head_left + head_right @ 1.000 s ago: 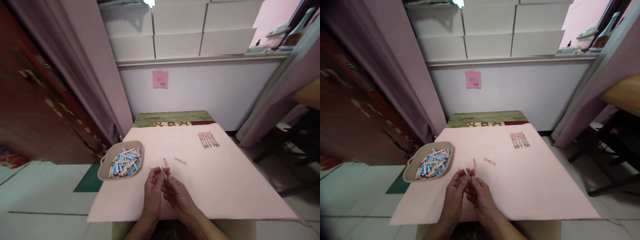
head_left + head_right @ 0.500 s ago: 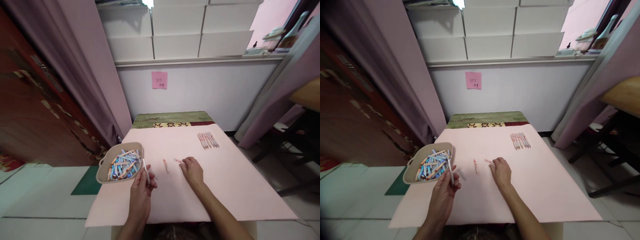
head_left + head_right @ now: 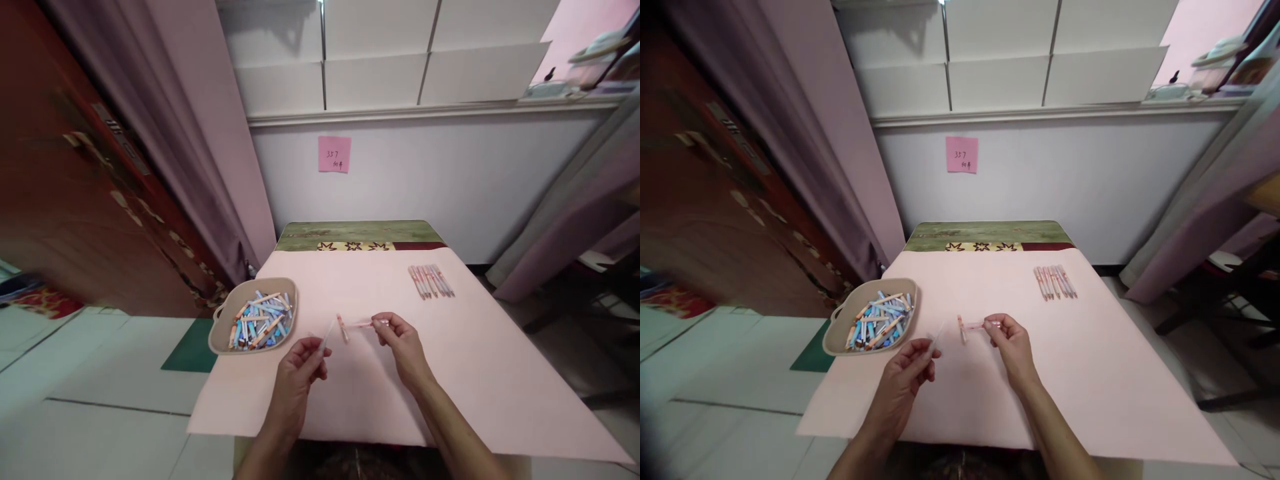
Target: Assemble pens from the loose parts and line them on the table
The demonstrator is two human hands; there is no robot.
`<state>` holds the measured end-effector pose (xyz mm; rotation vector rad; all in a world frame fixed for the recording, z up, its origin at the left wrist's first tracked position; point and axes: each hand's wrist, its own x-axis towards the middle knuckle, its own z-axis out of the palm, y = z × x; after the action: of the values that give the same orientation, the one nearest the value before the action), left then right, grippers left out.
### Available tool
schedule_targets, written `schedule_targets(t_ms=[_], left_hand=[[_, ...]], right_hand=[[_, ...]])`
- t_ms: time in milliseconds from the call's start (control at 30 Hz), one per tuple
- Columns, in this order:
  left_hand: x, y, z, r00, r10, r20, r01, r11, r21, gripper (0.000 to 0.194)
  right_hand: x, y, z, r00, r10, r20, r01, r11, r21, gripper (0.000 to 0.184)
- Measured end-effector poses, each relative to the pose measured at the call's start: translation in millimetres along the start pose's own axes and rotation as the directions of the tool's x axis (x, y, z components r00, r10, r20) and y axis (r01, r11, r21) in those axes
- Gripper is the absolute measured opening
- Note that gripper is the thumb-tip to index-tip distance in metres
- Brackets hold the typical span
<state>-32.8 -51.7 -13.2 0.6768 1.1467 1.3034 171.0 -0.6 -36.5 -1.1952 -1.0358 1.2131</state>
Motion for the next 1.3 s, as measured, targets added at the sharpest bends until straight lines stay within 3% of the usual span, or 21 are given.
schedule_targets(t_ms=[133,233,533,833,967,1067,1300], left_hand=[[0,3,-1.3,0.991,0.133,0.001,-0.130,0.967,0.221,0.024],[-1,6,-4.3,0.984,0.176,0.028,-0.176,0.938,0.298,0.023],[-4,6,-5.2,0.982,0.179,0.066,-0.191,0.919,0.346,0.021],[-4,7,-2.7,0.981,0.156,0.117,-0.189,0.907,0.377,0.020],[-4,15,3.0,0.991,0.097,0.093,-0.119,0.953,0.278,0.027],[-2,17,7.3,0.999,0.050,0.011,-0.051,0.995,0.089,0.032],[5,1,21.7,0.987,-0.112,-0.114,0.065,0.934,-0.352,0.026]], right_hand=[[-13,-29,8,0.999,-0.031,0.035,0.030,1.000,0.004,0.028],[-17,-32,11,0.998,-0.039,0.045,0.039,0.999,-0.007,0.028],[-15,-25,6,0.999,-0.039,0.012,0.040,0.999,-0.009,0.025],[-19,-18,10,0.991,-0.009,0.136,0.005,1.000,0.030,0.023],[-24,-16,14,0.978,0.024,0.206,-0.033,0.998,0.044,0.024],[-30,-14,18,0.978,0.026,0.208,-0.035,0.999,0.040,0.024],[-45,2,33,0.986,-0.151,0.071,0.156,0.986,-0.066,0.023]])
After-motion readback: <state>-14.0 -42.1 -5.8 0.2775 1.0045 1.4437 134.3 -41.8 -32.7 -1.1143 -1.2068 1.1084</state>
